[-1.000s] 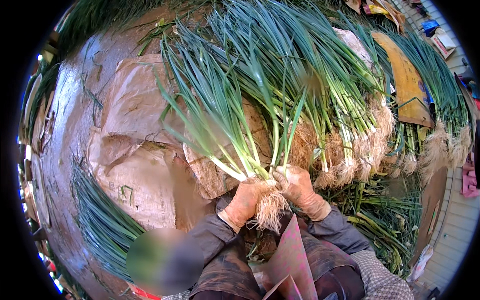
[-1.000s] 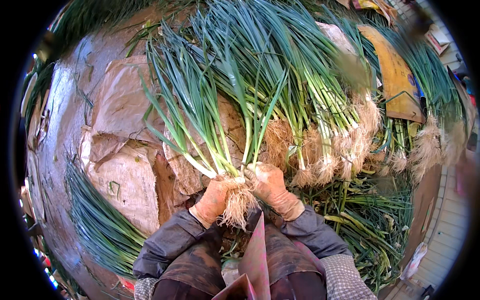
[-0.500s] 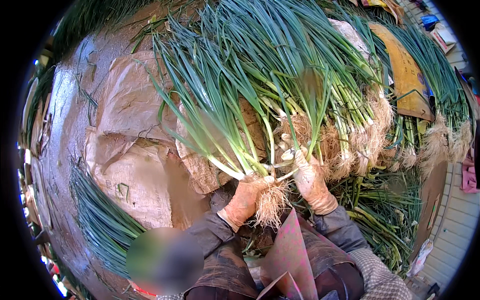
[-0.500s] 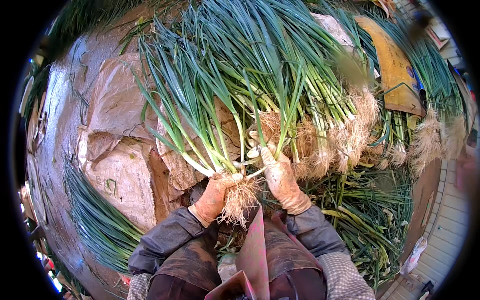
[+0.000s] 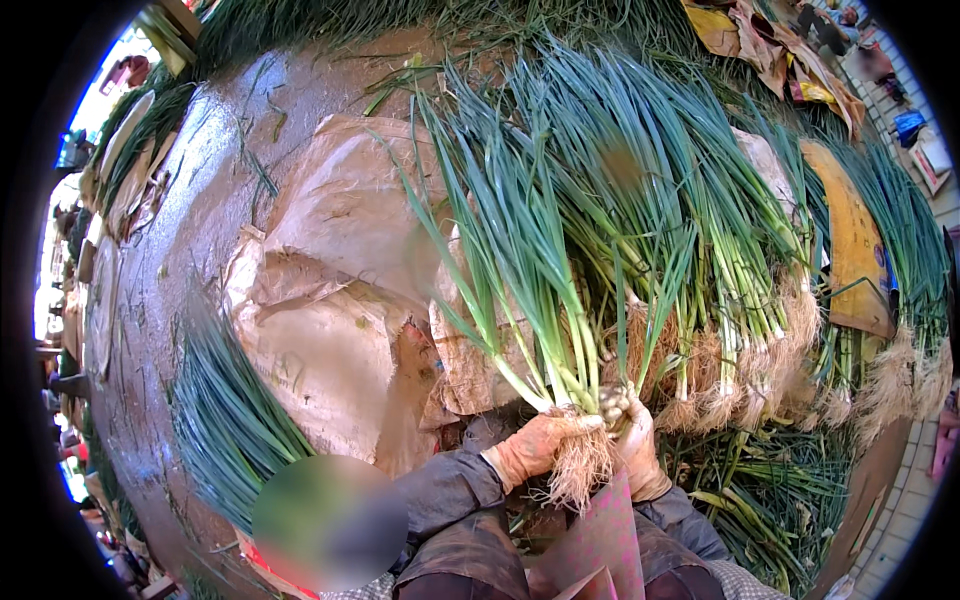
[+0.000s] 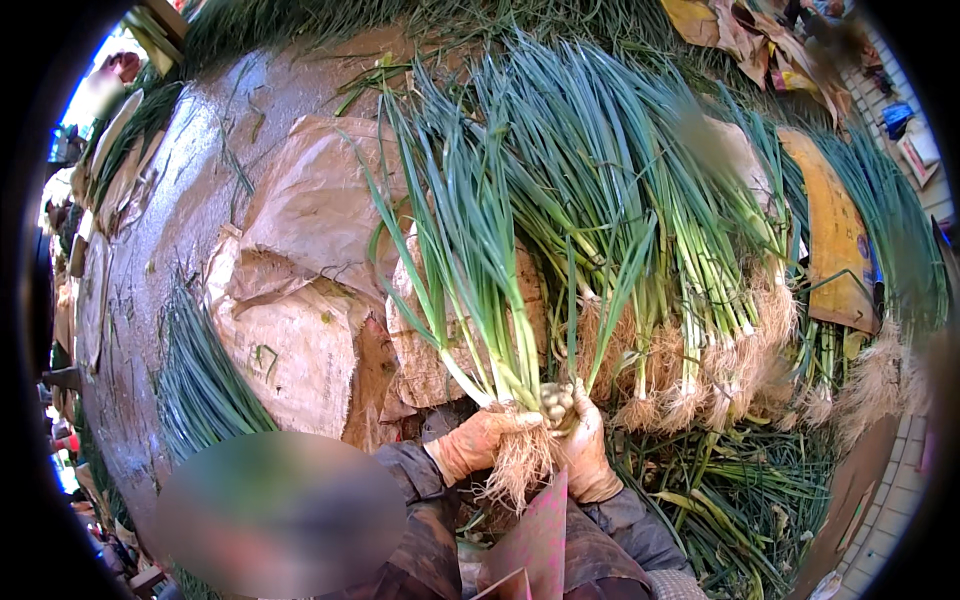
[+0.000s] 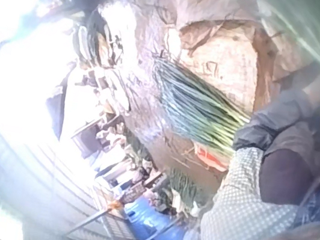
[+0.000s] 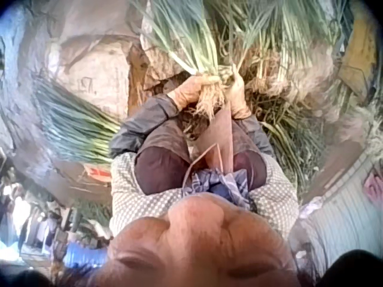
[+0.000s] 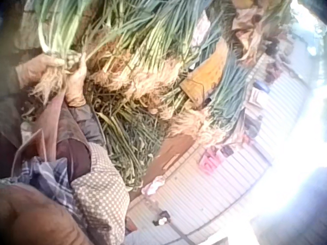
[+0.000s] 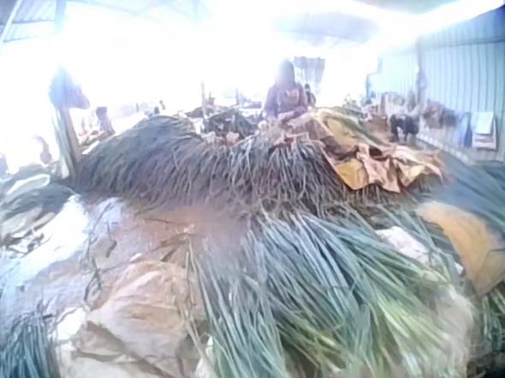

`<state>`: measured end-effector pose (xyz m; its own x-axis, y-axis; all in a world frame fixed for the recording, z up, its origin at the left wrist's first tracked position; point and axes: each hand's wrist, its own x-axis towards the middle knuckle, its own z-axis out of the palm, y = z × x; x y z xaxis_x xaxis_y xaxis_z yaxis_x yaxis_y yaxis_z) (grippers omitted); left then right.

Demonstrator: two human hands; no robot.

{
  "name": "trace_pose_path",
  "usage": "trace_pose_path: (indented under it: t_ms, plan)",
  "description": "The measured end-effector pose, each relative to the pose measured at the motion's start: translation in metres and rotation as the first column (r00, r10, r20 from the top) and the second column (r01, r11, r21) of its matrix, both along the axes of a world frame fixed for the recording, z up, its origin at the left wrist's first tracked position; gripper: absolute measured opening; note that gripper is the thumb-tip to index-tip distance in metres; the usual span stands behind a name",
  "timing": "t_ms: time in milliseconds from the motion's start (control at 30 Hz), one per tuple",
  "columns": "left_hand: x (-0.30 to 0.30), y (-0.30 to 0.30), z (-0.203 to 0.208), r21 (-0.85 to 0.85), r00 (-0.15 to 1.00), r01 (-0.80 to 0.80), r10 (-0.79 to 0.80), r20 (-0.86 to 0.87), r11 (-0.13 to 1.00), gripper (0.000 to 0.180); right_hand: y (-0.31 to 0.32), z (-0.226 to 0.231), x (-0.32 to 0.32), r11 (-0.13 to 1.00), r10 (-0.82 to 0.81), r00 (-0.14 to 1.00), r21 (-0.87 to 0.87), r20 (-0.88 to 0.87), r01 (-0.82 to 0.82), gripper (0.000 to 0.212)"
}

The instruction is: The person cleans bunches of green onions by peeling away outer layers and trimming the roots by hand.

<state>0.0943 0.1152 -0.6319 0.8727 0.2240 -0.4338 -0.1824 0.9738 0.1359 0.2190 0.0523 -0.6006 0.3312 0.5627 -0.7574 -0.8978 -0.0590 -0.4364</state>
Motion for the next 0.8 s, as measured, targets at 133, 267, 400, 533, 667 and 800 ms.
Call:
trace_pose_path:
  t_ms: [133,267,400,533,667,800]
  plan:
    - [-0.005,0.005,0.010,0.014,0.999,0.012,-0.012,0.033,1.000,0.047,-0.007,-0.033,0.018,0.988,0.080,0.989,0.141,-0.127,-0.062,0.031]
    - [-0.028,0.010,0.010,-0.045,0.998,-0.053,0.052,-0.027,0.998,0.030,0.011,-0.017,0.050,0.993,-0.090,0.979,-0.057,0.182,0.101,0.020]
    - [-0.079,0.020,0.017,0.027,0.993,-0.085,0.082,0.084,0.996,0.013,-0.009,0.040,0.139,0.925,-0.377,0.777,0.234,0.503,0.298,0.023]
    - [-0.129,0.016,-0.015,0.397,0.883,0.281,-0.074,-0.463,0.874,0.018,0.002,0.102,0.154,0.742,-0.324,0.781,0.656,0.534,-0.141,0.022]
    - [-0.168,0.009,-0.016,0.430,0.802,0.376,-0.056,-0.594,0.821,0.019,0.065,0.154,0.095,0.867,-0.497,0.313,0.472,0.809,0.157,0.022]
    - [-0.178,0.018,-0.008,0.515,0.746,0.449,0.011,-0.666,0.730,0.021,0.097,0.144,0.087,0.620,-0.411,0.604,0.695,0.683,-0.363,0.021]
